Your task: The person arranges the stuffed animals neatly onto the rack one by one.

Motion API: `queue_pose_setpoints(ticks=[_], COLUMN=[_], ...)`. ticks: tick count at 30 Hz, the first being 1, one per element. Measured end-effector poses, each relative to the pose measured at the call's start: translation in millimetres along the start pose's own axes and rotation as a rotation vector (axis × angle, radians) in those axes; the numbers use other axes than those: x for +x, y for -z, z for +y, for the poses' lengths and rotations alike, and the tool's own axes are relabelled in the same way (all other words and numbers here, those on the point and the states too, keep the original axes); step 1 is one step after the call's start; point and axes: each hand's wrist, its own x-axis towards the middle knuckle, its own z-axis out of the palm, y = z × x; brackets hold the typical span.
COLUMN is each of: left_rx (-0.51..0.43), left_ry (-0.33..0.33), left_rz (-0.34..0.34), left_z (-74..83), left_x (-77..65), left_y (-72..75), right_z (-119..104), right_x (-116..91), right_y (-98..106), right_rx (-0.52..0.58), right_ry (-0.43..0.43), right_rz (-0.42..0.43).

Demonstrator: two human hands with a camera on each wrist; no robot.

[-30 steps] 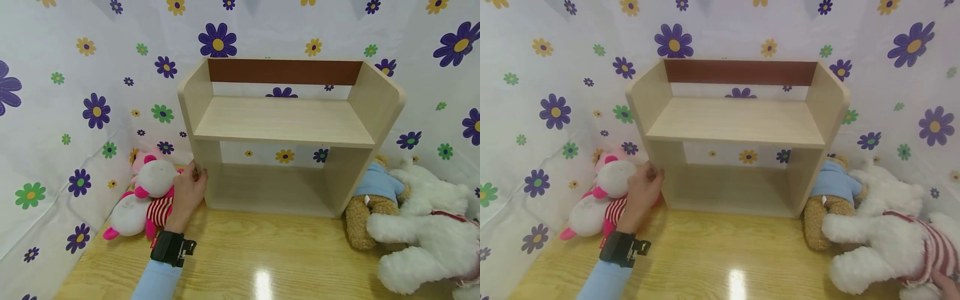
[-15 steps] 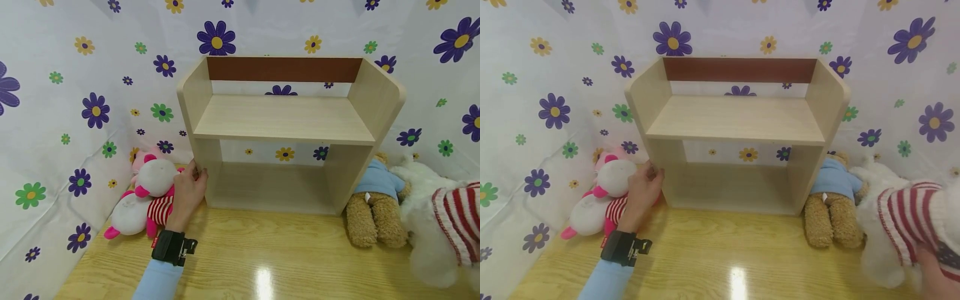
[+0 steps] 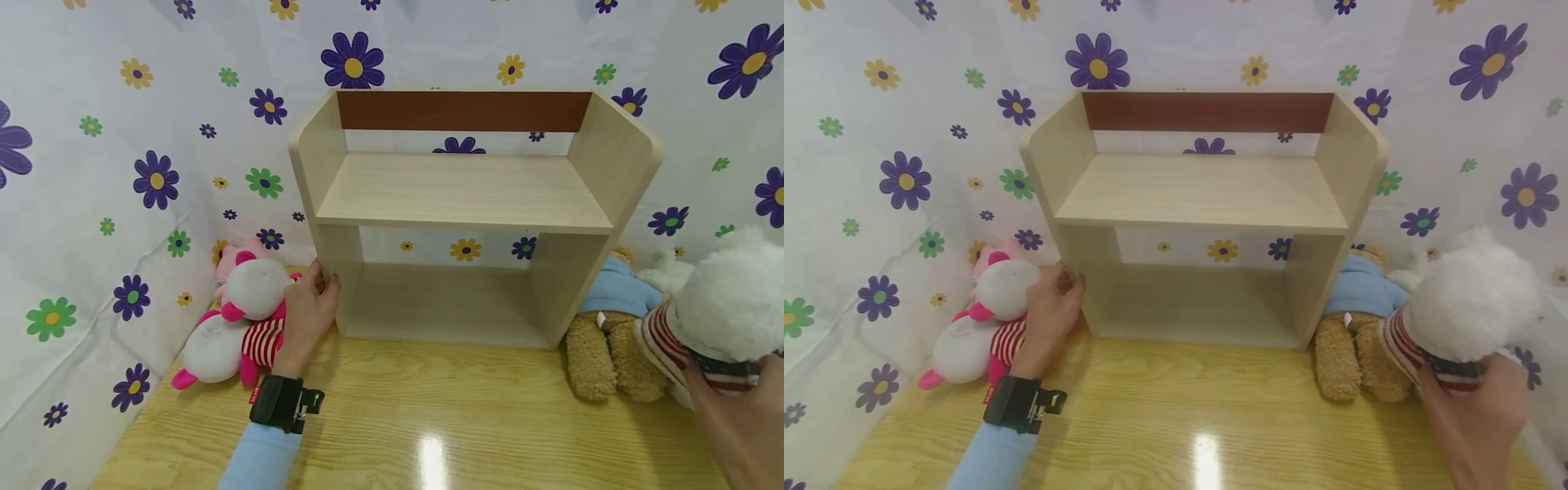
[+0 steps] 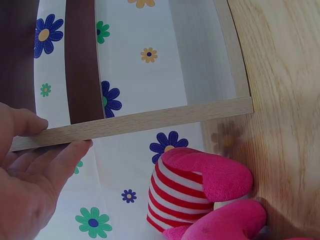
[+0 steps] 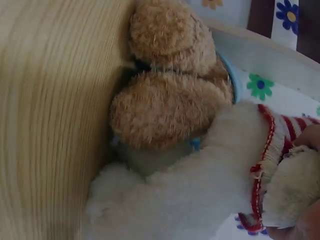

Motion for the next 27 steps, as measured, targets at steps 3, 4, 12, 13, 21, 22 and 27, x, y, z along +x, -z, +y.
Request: queue_pose_setpoints(ticks=[3,4,12,13,21,22,27], left_rx=[0.003,0.005,0.021,0.023,0.011,0.009,0.003], left_ry=[-0.002,-0.003,-0.005,-0.007,-0.001,0.005,0.021], left_rz=[0.004,0.005,0.010,0.012,0.021,0.020,0.017], left_z=[-0.7,-1.4,-2.8,-3.1,-2.6,-2.5,-1.2], left_x=[0.0,0.1,-0.1,0.1,0.9,0.6,-0.2], left_y=[-0.9,-1.4,-1.4,-1.5,-2.2,-2.4,-2.9], right_z=[-33,-38,17,32,21,13,2], right_x=[10,12,36,39,67,71,70], right_y=[6,6,-4,-8,7,11,15], right_rx=[0.018,0.025,0.134,0.153,0.052,0.072,0.085], right_ry=[0.191,0.216,0.012,0.028,0.198,0.250,0.380], right_rz=[0.001,-0.012,-0.529,-0.558,-0.624,-0.641,-0.674])
